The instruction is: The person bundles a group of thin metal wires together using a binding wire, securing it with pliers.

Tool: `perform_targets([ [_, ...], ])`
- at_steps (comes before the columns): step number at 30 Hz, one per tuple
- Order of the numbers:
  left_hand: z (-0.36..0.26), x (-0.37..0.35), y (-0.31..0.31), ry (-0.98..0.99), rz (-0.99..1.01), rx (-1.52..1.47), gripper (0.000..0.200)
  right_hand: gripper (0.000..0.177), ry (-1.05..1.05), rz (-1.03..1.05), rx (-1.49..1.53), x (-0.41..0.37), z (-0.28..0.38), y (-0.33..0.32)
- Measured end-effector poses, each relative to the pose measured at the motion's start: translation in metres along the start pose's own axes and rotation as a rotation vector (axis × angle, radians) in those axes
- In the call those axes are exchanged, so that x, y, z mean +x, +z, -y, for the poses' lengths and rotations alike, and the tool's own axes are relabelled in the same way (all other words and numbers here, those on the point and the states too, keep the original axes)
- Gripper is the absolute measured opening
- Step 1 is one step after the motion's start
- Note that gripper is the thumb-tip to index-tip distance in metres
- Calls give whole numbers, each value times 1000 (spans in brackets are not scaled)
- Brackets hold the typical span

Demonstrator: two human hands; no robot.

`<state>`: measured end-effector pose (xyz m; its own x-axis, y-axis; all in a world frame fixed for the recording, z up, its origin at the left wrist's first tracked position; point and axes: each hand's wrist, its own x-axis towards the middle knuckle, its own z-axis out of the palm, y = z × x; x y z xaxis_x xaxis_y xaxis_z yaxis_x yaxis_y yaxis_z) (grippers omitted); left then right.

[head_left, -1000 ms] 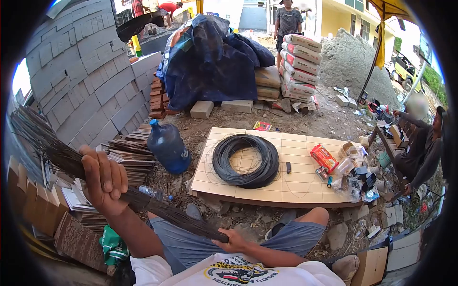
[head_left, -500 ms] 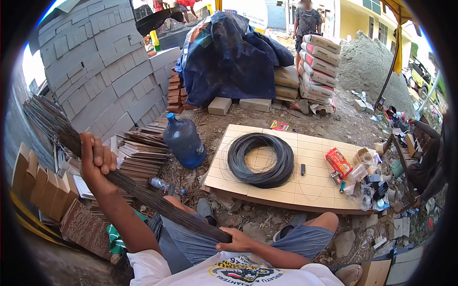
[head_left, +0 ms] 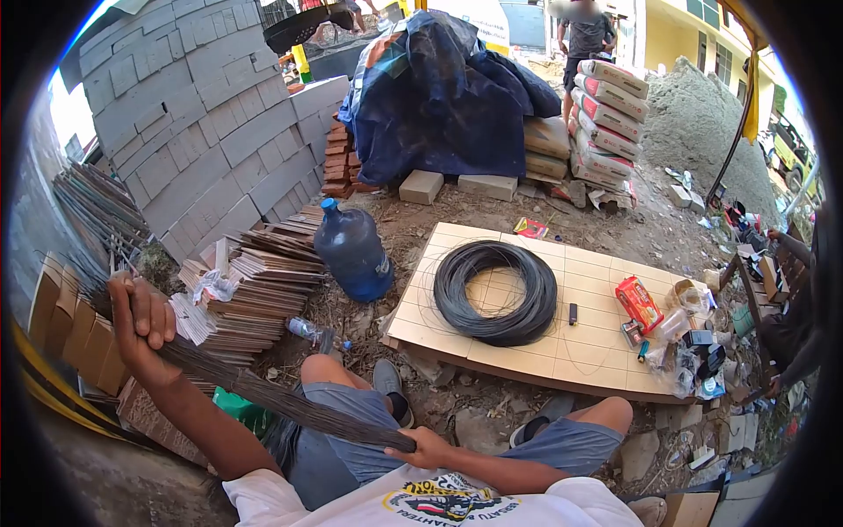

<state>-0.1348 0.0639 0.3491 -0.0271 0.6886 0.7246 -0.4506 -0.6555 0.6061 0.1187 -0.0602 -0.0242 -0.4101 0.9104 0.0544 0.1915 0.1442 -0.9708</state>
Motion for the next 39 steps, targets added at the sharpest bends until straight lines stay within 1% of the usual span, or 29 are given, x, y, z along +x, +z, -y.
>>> perform_targets([
  [1, -4, 1, 1, 2, 1, 1, 22, 42, -8, 22, 45, 0, 5, 2],
  [3, -8, 3, 4, -61, -118, 136, 24, 42, -19, 37, 83, 5, 7, 2],
  [4, -7, 4, 7, -63, -118, 133, 24, 42, -46, 40, 98, 5, 5, 6],
  [7, -2, 13, 14, -114, -255, 310, 29, 41, -100, 32, 119, 9, 3, 16],
  [9, 5, 17, 23, -117, -248, 367, 29, 41, -125, 21, 125, 10, -1, 25],
  [10, 8, 18, 25, -121, -244, 415, 29, 38, -95, 21, 145, 11, -3, 27],
  [11, 7, 20, 19, -155, -148, 355, 33, 36, -67, 19, 160, 13, -7, 27],
  [12, 12, 20, 21, -155, -151, 350, 33, 36, -65, 19, 155, 12, -11, 24],
  [14, 27, 27, 26, -80, -3, 204, 39, 40, -29, -37, 130, 13, -5, 10],
  [15, 36, 32, 23, -73, 141, 127, 52, 40, -15, -37, 131, 13, -1, 1],
  [16, 43, 34, 30, -57, 241, 54, 69, 38, 3, -102, 142, 11, 9, -8],
  [17, 44, 46, 25, -105, 472, -48, 93, 36, 30, -167, 158, 8, 18, -15],
  [18, 57, 45, 30, -101, 436, -112, 112, 36, 29, -220, 133, 8, 18, -22],
  [20, 86, 28, 41, -87, 372, -229, 124, 35, 20, -326, 126, 11, 26, -40],
  [22, 139, -9, 44, -153, 251, -118, 125, 36, 0, -421, 118, 15, 39, -65],
  [23, 174, -38, 40, -244, 278, -59, 128, 36, -12, -462, 89, 18, 43, -80],
  [25, 233, -120, 53, -507, 378, -38, 135, 36, -27, -525, 142, 24, 59, -109],
  [26, 255, -159, 59, -702, 469, -22, 137, 34, -34, -562, 144, 25, 79, -125],
  [27, 273, -196, 67, -778, 612, -70, 136, 32, -243, -665, 257, 42, 74, -132],
  [28, 289, -230, 76, -812, 657, -108, 128, 33, -101, -643, 202, 38, 91, -153],
  [29, 302, -258, 85, -746, 724, -22, 112, 35, -89, -632, 135, 41, 106, -172],
  [30, 309, -278, 95, -677, 793, 64, 96, 38, -103, -691, 180, 46, 130, -180],
  [31, 308, -288, 108, -693, 797, 49, 96, 40, -180, -678, 217, 53, 141, -193],
  [32, 306, -294, 120, -687, 654, 164, 72, 41, -225, -674, 269, 56, 158, -199],
  [33, 307, -294, 128, -666, 511, 280, 48, 30, -197, -666, 284, 56, 173, -205],
  [34, 310, -288, 132, -665, 517, 276, 48, 30, -198, -673, 282, 57, 181, -211],
  [36, 317, -274, 137, -618, 412, 211, 20, 29, -290, -656, 355, 57, 192, -217],
  [38, 321, -264, 133, -636, 447, 229, 19, 29, -316, -677, 375, 56, 200, -217],
  [39, 323, -260, 130, -700, 513, 147, 21, 29, -329, -693, 388, 54, 202, -217],
])
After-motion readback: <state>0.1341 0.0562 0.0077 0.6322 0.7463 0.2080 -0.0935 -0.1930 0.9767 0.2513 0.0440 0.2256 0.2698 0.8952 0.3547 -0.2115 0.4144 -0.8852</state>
